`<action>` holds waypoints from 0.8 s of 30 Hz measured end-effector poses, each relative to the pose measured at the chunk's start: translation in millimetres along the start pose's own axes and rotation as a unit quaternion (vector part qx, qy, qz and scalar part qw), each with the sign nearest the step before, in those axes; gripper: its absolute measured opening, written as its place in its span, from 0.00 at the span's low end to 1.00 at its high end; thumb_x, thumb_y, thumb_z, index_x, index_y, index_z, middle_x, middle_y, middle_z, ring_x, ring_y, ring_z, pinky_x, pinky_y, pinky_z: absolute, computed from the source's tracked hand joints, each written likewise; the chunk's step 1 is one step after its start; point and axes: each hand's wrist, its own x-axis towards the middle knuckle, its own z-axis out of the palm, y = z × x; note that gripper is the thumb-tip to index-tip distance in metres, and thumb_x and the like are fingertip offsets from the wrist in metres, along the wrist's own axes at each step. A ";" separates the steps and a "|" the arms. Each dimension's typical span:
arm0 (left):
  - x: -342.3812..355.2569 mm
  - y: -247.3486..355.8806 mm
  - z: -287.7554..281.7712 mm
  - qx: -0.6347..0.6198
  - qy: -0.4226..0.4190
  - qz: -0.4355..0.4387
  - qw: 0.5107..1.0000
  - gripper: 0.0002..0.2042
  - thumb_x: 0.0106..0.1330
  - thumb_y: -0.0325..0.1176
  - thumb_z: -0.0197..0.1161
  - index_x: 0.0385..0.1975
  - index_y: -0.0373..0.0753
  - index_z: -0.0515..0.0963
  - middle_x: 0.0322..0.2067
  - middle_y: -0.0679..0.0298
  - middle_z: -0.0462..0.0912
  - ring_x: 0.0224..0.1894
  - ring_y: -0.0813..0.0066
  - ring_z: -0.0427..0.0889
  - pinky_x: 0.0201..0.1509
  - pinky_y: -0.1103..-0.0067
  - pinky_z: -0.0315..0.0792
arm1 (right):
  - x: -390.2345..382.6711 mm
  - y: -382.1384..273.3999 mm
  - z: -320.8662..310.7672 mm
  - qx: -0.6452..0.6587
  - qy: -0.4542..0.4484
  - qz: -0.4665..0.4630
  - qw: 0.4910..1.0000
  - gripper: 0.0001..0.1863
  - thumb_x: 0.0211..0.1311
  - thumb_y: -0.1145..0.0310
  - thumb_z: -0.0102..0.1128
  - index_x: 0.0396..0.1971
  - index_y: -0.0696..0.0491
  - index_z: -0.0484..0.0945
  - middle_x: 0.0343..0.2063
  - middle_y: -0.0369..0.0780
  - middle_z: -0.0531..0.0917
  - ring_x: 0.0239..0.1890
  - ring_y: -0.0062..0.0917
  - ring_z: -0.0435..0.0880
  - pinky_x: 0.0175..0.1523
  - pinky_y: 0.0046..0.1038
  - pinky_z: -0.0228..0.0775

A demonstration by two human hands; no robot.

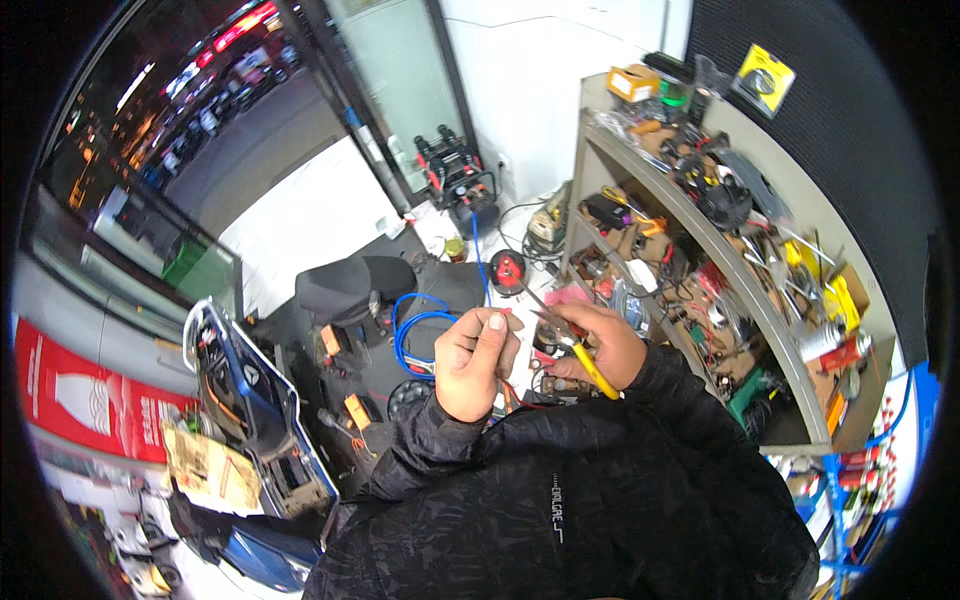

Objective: The person strips insulation from red and blue wires using pliers, then connects the red wire to a battery terminal. The person sits on the floor to work on the battery and then stands to move to another area.

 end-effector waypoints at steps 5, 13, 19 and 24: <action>-35.8 22.5 -16.8 0.050 0.054 0.010 0.997 0.12 0.80 0.34 0.53 0.42 0.31 0.78 0.22 0.68 0.75 0.20 0.85 0.65 0.23 0.83 0.58 | 23.2 -22.3 32.5 0.016 -0.050 -0.080 0.995 0.37 0.50 0.53 0.81 0.53 0.61 0.77 0.38 0.44 0.81 0.34 0.34 0.82 0.40 0.31 0.75; -69.8 41.9 -36.7 0.201 0.067 0.046 0.976 0.10 0.78 0.31 0.55 0.43 0.30 0.81 0.22 0.69 0.79 0.24 0.86 0.74 0.29 0.82 0.69 | 40.9 -41.1 65.6 0.027 -0.074 -0.126 0.989 0.35 0.49 0.56 0.81 0.52 0.63 0.78 0.41 0.47 0.82 0.38 0.38 0.86 0.41 0.31 0.77; -84.4 59.8 -37.9 0.307 0.070 0.093 0.945 0.09 0.75 0.29 0.57 0.44 0.30 0.81 0.25 0.59 0.85 0.26 0.76 0.83 0.32 0.78 0.74 | 45.1 -50.3 75.4 0.030 -0.073 -0.173 0.982 0.34 0.49 0.56 0.82 0.50 0.62 0.78 0.39 0.47 0.81 0.36 0.38 0.84 0.40 0.32 0.76; -88.8 68.4 -35.4 0.303 0.041 0.086 0.948 0.09 0.75 0.29 0.58 0.45 0.30 0.81 0.29 0.57 0.88 0.30 0.74 0.88 0.35 0.78 0.78 | 40.8 -58.4 70.8 0.013 -0.075 -0.181 0.981 0.31 0.50 0.59 0.81 0.49 0.61 0.78 0.34 0.46 0.80 0.32 0.38 0.84 0.35 0.33 0.74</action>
